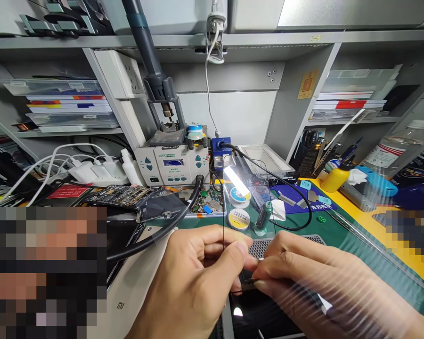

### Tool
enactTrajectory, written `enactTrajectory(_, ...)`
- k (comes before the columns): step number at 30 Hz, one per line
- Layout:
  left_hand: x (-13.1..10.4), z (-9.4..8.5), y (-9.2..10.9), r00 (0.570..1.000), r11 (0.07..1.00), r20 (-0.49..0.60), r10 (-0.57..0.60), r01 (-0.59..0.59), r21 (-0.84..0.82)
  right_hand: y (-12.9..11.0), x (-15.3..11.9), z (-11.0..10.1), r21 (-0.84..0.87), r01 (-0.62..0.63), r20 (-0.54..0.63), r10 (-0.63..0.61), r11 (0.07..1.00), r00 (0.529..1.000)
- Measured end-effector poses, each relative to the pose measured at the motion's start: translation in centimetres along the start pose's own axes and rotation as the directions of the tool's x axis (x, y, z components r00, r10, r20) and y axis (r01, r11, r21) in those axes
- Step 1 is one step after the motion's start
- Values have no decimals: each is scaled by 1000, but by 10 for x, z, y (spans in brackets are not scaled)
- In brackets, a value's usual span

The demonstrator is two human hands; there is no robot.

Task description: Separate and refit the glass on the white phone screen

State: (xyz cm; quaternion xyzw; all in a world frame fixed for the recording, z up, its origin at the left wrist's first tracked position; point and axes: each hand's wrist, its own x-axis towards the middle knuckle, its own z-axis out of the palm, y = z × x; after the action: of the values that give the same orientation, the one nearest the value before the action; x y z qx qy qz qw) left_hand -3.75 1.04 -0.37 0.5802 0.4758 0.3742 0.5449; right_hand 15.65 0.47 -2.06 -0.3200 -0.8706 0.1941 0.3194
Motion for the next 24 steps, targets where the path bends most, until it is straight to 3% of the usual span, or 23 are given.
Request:
enactTrajectory(4, -1, 0, 0, 1000, 1000, -6, 5, -5, -9, -2, -1, 0, 17, -10, -3, 10, 1000, 1000)
enactTrajectory(8, -2, -1, -1, 1000, 1000, -5, 9, -10, -12, -8, -2, -1, 23, -121, -62, 122, 992, 991)
enactTrajectory(11, -3, -2, 0, 1000, 1000, -13, -1, 1, 2, -12, -1, -5, 14, -134, -97, 135, 991, 986)
enactTrajectory(13, -3, -2, 1, 1000, 1000, -30, -6, 6, -22, -12, -1, -10, 43, -129, -91, 133, 991, 987)
enactTrajectory(15, -2, -1, 3, 998, 997, -64, -14, 9, -76, -11, -2, -15, 118, -202, -98, 213, 972, 972)
enactTrajectory(20, -3, 1, 2, 992, 986, -126, 2, -23, -166, -11, -4, -17, 448, -463, -25, 529, 764, 848)
enactTrajectory(24, -5, 3, 2, 987, 975, -161, 29, -64, -214, -20, -4, -17, 557, -540, -36, 668, 631, 743)
